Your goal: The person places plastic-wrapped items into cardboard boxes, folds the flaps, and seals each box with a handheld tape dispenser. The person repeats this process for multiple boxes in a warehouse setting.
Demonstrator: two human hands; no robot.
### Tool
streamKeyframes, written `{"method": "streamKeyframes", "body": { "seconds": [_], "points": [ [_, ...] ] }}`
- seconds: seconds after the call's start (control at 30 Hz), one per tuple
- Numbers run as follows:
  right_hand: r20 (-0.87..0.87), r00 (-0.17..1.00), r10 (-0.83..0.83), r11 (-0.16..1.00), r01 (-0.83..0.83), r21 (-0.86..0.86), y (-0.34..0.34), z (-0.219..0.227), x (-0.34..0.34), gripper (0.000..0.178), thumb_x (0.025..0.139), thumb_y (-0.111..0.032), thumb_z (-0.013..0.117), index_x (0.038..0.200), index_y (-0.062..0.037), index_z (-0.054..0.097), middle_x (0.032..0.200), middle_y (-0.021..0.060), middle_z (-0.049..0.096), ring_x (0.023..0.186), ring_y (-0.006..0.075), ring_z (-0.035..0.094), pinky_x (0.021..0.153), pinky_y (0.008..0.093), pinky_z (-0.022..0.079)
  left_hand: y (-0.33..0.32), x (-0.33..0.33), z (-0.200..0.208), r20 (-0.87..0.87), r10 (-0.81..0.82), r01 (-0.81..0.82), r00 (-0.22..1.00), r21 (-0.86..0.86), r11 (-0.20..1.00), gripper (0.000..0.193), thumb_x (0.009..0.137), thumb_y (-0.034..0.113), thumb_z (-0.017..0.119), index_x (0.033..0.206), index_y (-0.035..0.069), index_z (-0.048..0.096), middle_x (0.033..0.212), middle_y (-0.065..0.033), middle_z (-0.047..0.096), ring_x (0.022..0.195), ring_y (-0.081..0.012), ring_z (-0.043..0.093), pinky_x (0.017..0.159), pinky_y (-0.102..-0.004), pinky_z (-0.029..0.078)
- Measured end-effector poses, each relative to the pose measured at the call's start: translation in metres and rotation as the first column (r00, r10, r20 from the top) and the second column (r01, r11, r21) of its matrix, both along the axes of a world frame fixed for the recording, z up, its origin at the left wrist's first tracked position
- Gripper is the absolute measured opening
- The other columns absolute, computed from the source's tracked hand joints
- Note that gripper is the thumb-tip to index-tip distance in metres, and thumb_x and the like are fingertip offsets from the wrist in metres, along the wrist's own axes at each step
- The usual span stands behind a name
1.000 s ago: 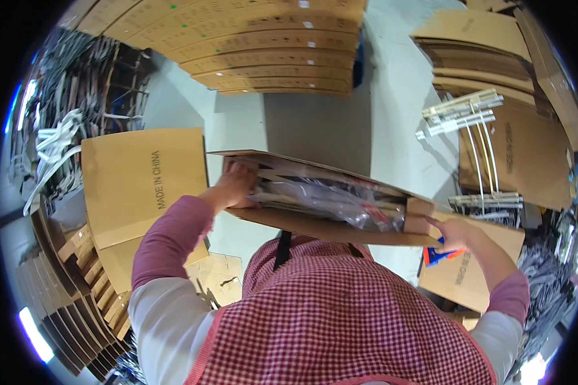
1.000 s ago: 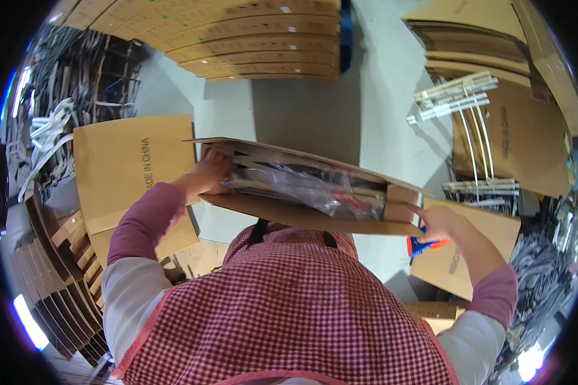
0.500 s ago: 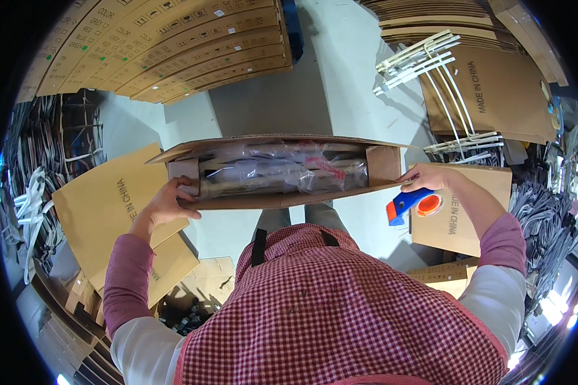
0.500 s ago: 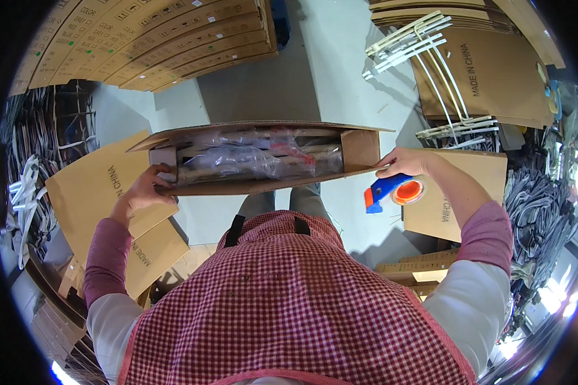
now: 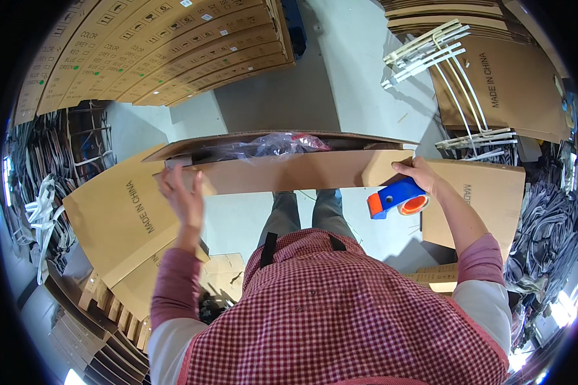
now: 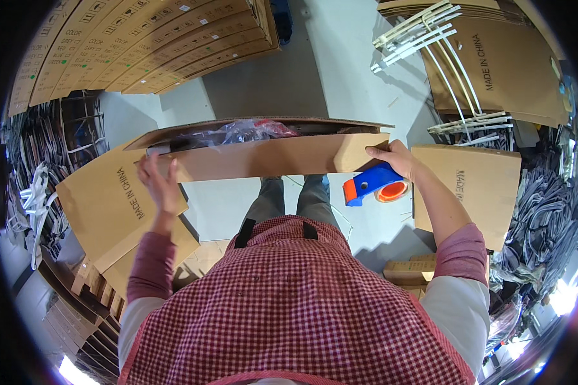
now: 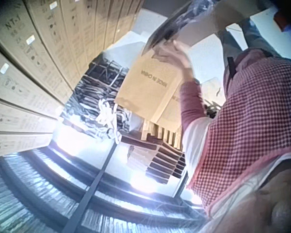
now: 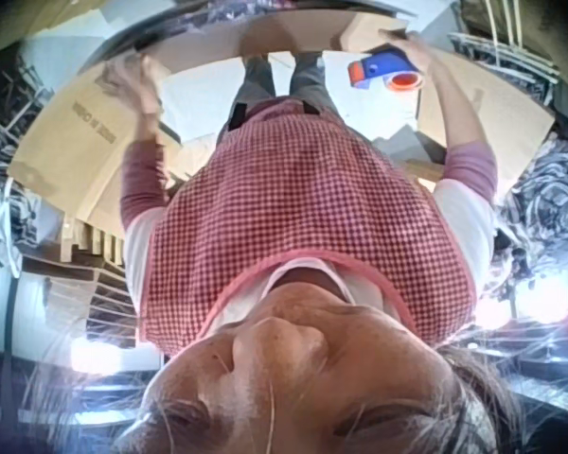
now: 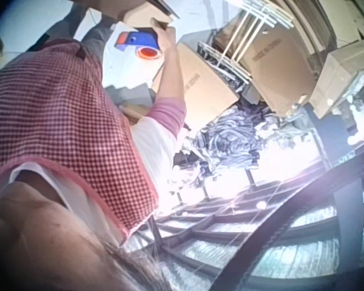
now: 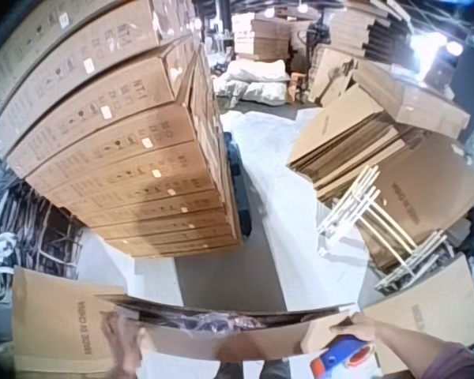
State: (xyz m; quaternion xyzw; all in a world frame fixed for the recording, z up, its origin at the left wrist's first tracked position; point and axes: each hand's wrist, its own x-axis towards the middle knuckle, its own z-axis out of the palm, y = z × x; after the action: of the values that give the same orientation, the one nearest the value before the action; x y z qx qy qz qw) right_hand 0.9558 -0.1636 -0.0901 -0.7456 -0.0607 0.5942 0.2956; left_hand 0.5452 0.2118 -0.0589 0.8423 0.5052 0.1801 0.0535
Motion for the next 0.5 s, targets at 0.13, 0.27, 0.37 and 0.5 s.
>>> {"method": "streamKeyframes", "body": {
  "seconds": [0.13,0.27,0.37,0.5],
  "points": [
    [-0.020,0.999,0.043,0.999,-0.043,0.001,0.010,0.011,0.002,0.062,0.083,-0.043,0.080,0.108,0.0117,0.067,0.094,0.0115,0.071,0.080,0.0159,0.067,0.072,0.0304,0.055,-0.054,0.068,-0.006,-0.182,-0.691,0.696,0.700,-0.041,0.717,0.042,0.090,0.042,0.068,0.119,0.012,0.067,0.126,-0.0111,0.062,0.115,-0.0308,0.059,0.095,-0.0478,0.048],
    [-0.106,0.985,0.136,0.987,-0.144,-0.073,0.005,0.022,-0.007,0.059,0.084,-0.044,0.079,0.109,0.0083,0.068,0.094,0.0102,0.072,0.081,0.0150,0.067,0.073,0.0298,0.054,-0.051,0.108,-0.023,-0.155,-0.655,0.469,0.740,-0.579,0.667,0.043,0.088,0.053,0.064,0.105,0.015,0.074,0.094,-0.0075,0.072,0.086,-0.0277,0.069,0.073,-0.0429,0.055],
    [0.063,0.982,0.176,0.977,-0.167,-0.134,-0.006,0.023,-0.022,0.054,0.087,-0.044,0.076,0.106,0.0060,0.070,0.091,0.0089,0.074,0.076,0.0136,0.067,0.072,0.0294,0.054,-0.058,0.107,-0.041,-0.217,-0.581,0.463,0.785,-0.417,0.782,0.035,0.087,0.049,0.067,0.090,0.015,0.073,0.082,-0.0059,0.072,0.075,-0.0261,0.069,0.067,-0.0411,0.054],
    [0.017,0.994,-0.111,0.990,0.112,-0.089,-0.017,0.017,-0.039,0.049,0.090,-0.042,0.074,0.102,0.0061,0.071,0.082,0.0069,0.072,0.072,0.0128,0.065,0.068,0.0288,0.053,-0.078,0.091,-0.064,0.067,-0.578,0.576,0.814,0.047,0.816,0.021,0.081,0.027,0.077,0.086,0.015,0.061,0.085,-0.0038,0.065,0.083,-0.0250,0.065,0.079,-0.0401,0.049]
  ]
}}
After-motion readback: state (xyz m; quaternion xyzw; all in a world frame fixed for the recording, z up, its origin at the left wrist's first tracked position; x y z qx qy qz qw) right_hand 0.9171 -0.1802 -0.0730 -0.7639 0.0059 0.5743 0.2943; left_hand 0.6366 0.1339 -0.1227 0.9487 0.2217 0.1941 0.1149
